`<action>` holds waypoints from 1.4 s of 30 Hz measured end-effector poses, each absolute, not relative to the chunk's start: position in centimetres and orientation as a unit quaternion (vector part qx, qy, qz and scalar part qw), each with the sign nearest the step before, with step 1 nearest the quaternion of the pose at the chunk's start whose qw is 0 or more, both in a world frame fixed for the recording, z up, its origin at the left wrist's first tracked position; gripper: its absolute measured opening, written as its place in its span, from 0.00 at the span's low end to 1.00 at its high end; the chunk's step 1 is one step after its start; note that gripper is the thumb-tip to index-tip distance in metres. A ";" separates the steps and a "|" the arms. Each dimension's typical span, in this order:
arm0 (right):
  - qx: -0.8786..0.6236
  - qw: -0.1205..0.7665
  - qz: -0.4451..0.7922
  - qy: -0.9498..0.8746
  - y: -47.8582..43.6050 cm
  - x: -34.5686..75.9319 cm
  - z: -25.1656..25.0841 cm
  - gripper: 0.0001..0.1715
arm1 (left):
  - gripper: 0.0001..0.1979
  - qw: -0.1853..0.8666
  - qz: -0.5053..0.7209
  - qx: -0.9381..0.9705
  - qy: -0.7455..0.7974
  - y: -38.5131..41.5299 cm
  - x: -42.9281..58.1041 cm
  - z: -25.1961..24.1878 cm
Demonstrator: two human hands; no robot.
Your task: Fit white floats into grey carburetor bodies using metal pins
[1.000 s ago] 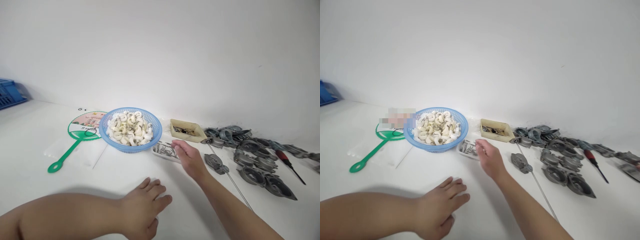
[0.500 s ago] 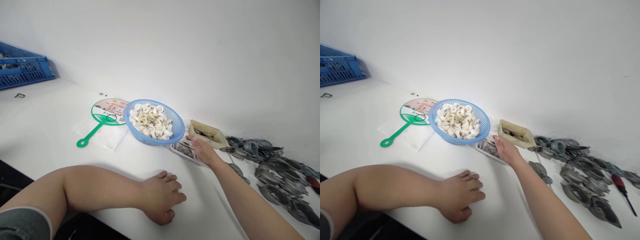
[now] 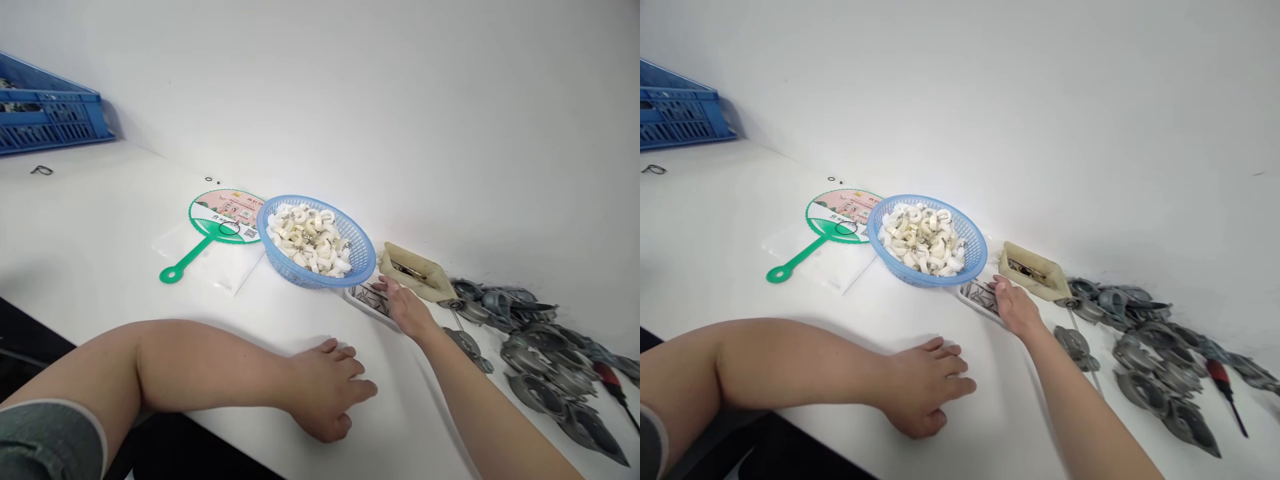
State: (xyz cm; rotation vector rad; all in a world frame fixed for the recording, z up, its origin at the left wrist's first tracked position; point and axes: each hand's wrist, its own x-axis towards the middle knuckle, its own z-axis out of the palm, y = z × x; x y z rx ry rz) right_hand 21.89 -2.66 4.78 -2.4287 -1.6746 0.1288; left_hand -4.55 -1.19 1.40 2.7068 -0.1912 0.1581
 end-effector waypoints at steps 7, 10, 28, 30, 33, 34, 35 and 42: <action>-0.826 0.081 0.053 -0.555 -2.5 21.7 5.0 0.40 | 0.28 0.220 0.067 0.971 -0.070 -1.1 -4.6 1.4; -0.828 0.082 0.051 -0.553 -2.5 21.7 5.0 0.39 | 0.28 0.222 0.059 0.971 -0.068 -1.1 -4.6 1.3; -0.826 0.101 0.054 -0.552 -2.6 22.5 4.5 0.43 | 0.29 0.223 0.077 0.969 -0.068 -1.1 -4.5 1.2; -0.825 0.101 0.052 -0.554 -2.6 22.6 4.4 0.43 | 0.29 0.223 0.074 0.970 -0.067 -1.1 -4.5 1.1; -0.822 0.105 0.047 -0.558 -2.6 22.6 4.3 0.42 | 0.29 0.225 0.068 0.970 -0.067 -1.1 -4.5 1.1; -0.821 0.108 0.044 -0.559 -2.6 22.6 4.3 0.42 | 0.29 0.226 0.069 0.969 -0.067 -1.1 -4.5 1.1; -0.821 0.111 0.040 -0.559 -2.6 22.6 4.3 0.41 | 0.29 0.227 0.069 0.969 -0.068 -1.1 -4.5 1.1; -0.818 0.125 0.036 -0.560 -2.6 22.5 4.3 0.42 | 0.29 0.230 0.059 0.969 -0.067 -1.0 -4.6 1.6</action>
